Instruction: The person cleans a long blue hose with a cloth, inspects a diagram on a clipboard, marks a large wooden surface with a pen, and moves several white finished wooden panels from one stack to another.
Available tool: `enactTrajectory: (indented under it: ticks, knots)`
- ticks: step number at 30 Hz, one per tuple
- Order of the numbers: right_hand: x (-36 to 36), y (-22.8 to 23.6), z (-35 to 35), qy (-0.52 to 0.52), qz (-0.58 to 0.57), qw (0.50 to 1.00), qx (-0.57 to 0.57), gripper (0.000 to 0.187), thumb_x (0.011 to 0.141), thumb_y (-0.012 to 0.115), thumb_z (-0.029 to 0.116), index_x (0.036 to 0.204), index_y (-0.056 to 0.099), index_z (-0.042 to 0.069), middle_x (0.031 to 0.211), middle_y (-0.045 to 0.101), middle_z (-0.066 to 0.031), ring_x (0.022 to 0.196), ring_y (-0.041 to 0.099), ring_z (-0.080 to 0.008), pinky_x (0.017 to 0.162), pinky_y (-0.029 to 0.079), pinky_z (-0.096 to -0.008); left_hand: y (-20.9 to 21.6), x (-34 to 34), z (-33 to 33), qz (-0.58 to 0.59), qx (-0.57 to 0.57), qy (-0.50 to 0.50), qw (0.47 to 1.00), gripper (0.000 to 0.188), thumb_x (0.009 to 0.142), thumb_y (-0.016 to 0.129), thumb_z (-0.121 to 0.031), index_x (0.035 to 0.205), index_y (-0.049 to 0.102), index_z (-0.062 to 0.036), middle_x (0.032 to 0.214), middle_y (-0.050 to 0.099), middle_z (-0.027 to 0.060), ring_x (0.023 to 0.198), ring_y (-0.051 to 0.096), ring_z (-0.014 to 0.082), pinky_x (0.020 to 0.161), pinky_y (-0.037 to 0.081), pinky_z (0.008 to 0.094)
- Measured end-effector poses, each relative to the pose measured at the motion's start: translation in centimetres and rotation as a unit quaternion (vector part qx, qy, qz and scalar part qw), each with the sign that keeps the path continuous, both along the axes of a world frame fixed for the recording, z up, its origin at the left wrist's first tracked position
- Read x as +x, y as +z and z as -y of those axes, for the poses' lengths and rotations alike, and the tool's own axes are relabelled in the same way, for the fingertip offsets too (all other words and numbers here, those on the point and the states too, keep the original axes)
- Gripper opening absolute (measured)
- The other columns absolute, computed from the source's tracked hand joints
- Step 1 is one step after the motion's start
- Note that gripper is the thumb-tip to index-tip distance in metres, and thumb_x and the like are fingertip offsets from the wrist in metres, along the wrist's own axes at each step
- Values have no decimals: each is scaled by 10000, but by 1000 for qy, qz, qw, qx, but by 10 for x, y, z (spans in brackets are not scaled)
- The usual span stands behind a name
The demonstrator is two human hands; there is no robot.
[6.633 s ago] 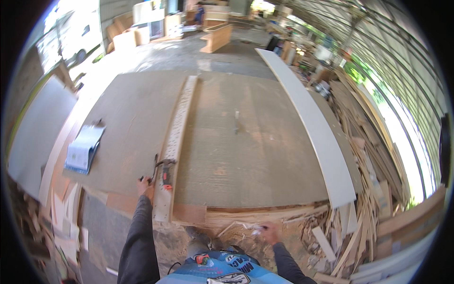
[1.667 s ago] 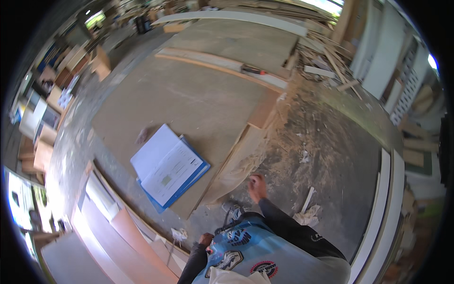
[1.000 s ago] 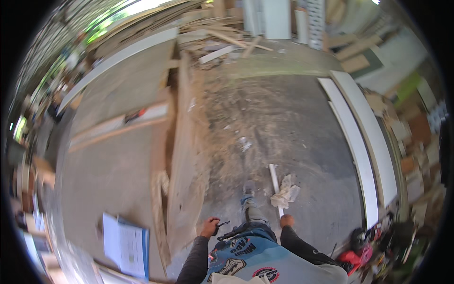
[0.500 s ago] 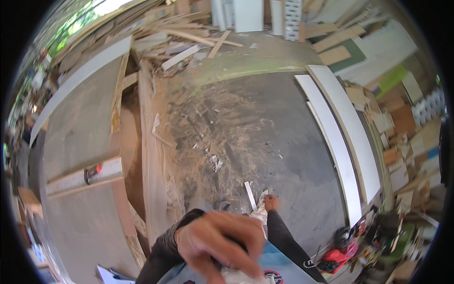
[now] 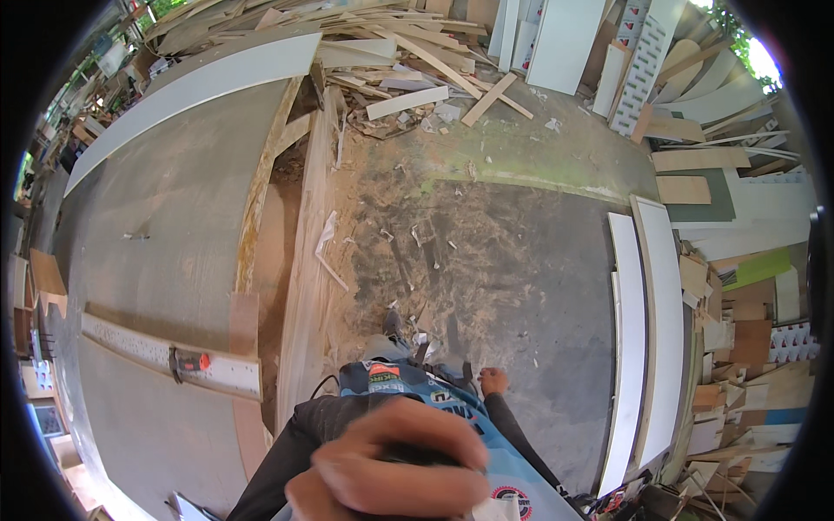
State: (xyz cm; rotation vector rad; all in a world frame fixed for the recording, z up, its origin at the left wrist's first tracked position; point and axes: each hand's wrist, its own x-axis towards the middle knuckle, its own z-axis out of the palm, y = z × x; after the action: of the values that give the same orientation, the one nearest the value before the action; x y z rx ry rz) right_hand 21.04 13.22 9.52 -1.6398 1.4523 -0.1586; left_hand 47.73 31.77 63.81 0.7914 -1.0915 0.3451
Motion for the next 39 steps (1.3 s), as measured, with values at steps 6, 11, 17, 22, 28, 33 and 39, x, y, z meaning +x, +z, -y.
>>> enactTrajectory:
  ticks: [6,11,17,22,28,33,39]
  knots:
    - [139,6,55,19,39,999,6,178,785,548,59,849,643,-77,736,659,-149,599,651,-211,538,512,-302,0,93,42,-16,52,111,992,96,792,593,-145,796,502,-115,815,475,2,772,507,218,602,474,375]
    - [217,-14,108,38,47,998,11,171,783,544,66,832,642,-65,723,655,-149,588,648,-202,528,506,-307,-11,191,104,59,-53,-14,997,104,836,586,-163,789,540,-83,765,520,37,720,523,227,556,457,360]
    - [325,-19,183,181,-59,980,-48,272,712,580,292,778,717,67,740,674,-162,639,666,-239,665,520,-353,-24,270,172,74,-61,-168,981,359,925,503,-309,834,616,19,675,547,122,553,523,232,511,431,338]
    - [432,-27,280,192,-65,979,11,252,726,578,211,793,701,1,712,674,-155,587,657,-224,624,530,-339,-16,345,230,126,-30,-177,976,498,939,454,-391,850,606,74,683,545,134,543,528,232,512,436,334]
    - [585,-38,390,211,37,977,-2,160,775,559,67,770,646,-67,651,635,-128,555,632,-202,512,508,-315,-50,457,217,-61,237,-18,969,299,804,676,-264,894,611,13,797,594,107,679,562,220,616,457,331]
    - [718,-32,405,215,81,973,27,163,779,559,88,750,643,-49,651,629,-128,541,626,-202,482,500,-317,-147,553,151,-359,380,459,718,198,779,679,-198,830,622,-15,673,603,77,576,519,97,550,420,257]
    - [853,-42,373,273,72,936,212,145,796,582,91,823,624,-45,700,640,-133,554,634,-220,434,476,-328,-341,663,13,-422,456,680,390,278,772,653,-213,954,581,-14,880,620,163,849,581,328,761,452,425]
